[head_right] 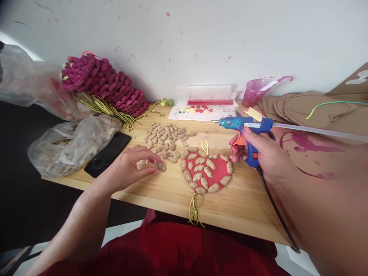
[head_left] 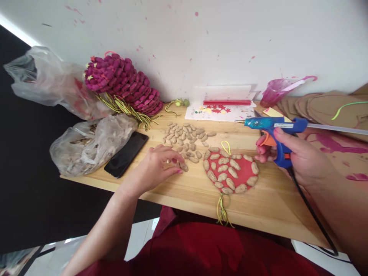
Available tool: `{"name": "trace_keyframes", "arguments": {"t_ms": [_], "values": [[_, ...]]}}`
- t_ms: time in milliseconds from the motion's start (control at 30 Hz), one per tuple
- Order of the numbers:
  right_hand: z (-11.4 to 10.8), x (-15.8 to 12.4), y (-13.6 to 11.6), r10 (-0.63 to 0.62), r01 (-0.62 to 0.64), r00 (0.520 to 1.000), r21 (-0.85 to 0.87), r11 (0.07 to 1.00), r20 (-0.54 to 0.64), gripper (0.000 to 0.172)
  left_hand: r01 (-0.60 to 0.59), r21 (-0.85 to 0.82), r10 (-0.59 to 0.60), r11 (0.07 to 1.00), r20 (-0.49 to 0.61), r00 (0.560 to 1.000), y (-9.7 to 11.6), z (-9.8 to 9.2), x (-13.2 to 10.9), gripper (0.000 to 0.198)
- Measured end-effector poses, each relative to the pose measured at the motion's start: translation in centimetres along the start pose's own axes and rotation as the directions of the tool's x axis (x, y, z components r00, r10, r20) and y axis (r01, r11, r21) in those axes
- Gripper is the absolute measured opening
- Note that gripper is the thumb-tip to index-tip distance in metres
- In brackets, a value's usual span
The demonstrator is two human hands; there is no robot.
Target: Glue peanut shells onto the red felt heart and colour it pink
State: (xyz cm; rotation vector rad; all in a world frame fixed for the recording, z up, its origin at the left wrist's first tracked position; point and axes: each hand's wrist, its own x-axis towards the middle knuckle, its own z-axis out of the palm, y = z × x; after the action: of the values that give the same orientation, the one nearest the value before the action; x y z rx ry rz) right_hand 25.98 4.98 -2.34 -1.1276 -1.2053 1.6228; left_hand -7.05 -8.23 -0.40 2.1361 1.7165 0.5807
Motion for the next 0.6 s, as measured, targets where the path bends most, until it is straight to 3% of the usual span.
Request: {"name": "trace_keyframes", "arguments": {"t_ms": [100,300,433,600], "values": [[0.1,0.0,0.0,0.003,-0.003,1.0,0.017,1.0,-0.005,0.041,0.007,-0.035,-0.006,0.999,0.032,0.999,0.2,0.5,-0.4,0.01],[0.6,-0.2,-0.3,0.011,-0.009,0.999,0.042,0.999,-0.044,0.048,0.036,-0.042,-0.036,0.998,-0.002,0.999,-0.1,0.7,-0.4,0.011],[0.5,-0.3,-0.4,0.002,-0.002,1.0,0.017,1.0,-0.006,0.042,0.036,-0.018,-0.036,0.999,-0.005,0.999,-0.2,0.3,-0.3,0.012],[0.3,-0.3,-0.3,0.011,-0.011,1.0,-0.005,1.0,0.012,0.039,-0.014,0.077,0.023,0.997,-0.12,0.992,0.3,0.3,1.3,0.008]]}}
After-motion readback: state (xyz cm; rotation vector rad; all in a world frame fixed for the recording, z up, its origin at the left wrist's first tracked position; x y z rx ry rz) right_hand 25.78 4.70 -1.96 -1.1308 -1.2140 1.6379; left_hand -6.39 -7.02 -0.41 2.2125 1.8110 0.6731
